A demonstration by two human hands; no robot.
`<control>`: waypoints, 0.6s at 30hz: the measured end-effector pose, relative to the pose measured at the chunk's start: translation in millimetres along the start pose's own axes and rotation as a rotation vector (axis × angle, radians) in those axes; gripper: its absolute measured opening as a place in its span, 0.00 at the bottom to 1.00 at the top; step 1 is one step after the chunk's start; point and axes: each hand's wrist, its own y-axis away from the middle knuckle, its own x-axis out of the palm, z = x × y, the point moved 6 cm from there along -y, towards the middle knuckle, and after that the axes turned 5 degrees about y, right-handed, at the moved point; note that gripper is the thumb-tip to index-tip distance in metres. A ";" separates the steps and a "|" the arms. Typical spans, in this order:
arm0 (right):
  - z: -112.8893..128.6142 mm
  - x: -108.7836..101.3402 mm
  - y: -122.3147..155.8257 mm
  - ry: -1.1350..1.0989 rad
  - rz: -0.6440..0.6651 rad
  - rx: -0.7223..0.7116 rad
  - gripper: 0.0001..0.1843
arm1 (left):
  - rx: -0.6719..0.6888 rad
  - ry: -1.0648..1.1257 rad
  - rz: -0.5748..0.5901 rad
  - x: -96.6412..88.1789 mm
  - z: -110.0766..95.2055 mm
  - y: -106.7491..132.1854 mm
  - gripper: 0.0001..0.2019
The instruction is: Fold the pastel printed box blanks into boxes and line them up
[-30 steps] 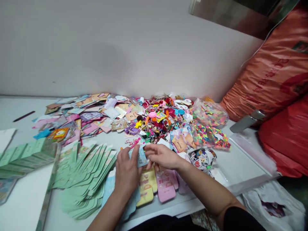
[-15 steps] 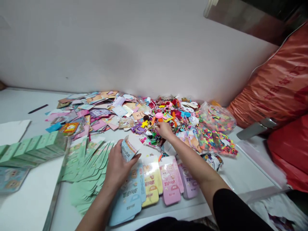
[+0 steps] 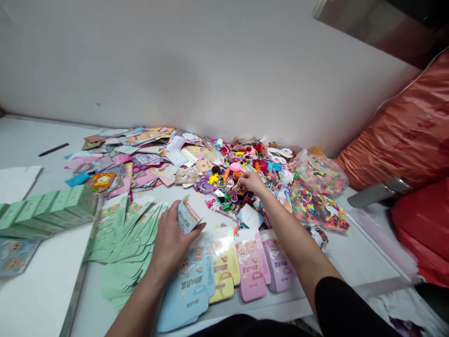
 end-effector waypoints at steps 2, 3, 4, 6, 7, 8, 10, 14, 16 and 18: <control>3.9 -16.0 4.2 -0.074 -0.106 -0.036 0.14 | -0.015 -0.016 -0.022 -5.0 2.3 0.5 0.39; 6.9 -23.3 7.3 -0.101 -0.167 -0.070 0.15 | -0.022 -0.026 -0.033 -7.6 3.4 0.9 0.40; 10.5 -28.4 11.0 -0.103 -0.211 -0.111 0.15 | -0.028 -0.035 -0.038 -9.8 4.2 1.3 0.40; 19.3 -25.8 19.3 -0.010 -0.186 -0.201 0.14 | -0.039 -0.051 -0.039 -12.8 5.3 1.9 0.40; 24.0 -17.4 24.1 0.068 -0.119 -0.248 0.13 | -0.041 -0.056 -0.036 -13.4 5.4 2.1 0.40; 28.8 -5.3 30.0 0.151 -0.036 -0.298 0.12 | -0.039 -0.058 -0.032 -13.4 5.2 2.2 0.40; 37.5 25.4 44.3 0.292 0.131 -0.402 0.11 | -0.030 -0.059 -0.027 -12.4 4.5 2.4 0.39; 50.1 78.6 66.0 0.462 0.255 -0.523 0.09 | -0.004 -0.047 -0.006 -7.9 4.1 2.7 0.38; 53.1 90.5 67.8 0.466 0.277 -0.528 0.08 | 0.009 -0.050 0.000 -6.6 4.0 2.7 0.38; 53.8 85.9 63.1 0.367 0.269 -0.492 0.07 | 0.020 -0.070 0.000 -6.4 3.5 2.4 0.37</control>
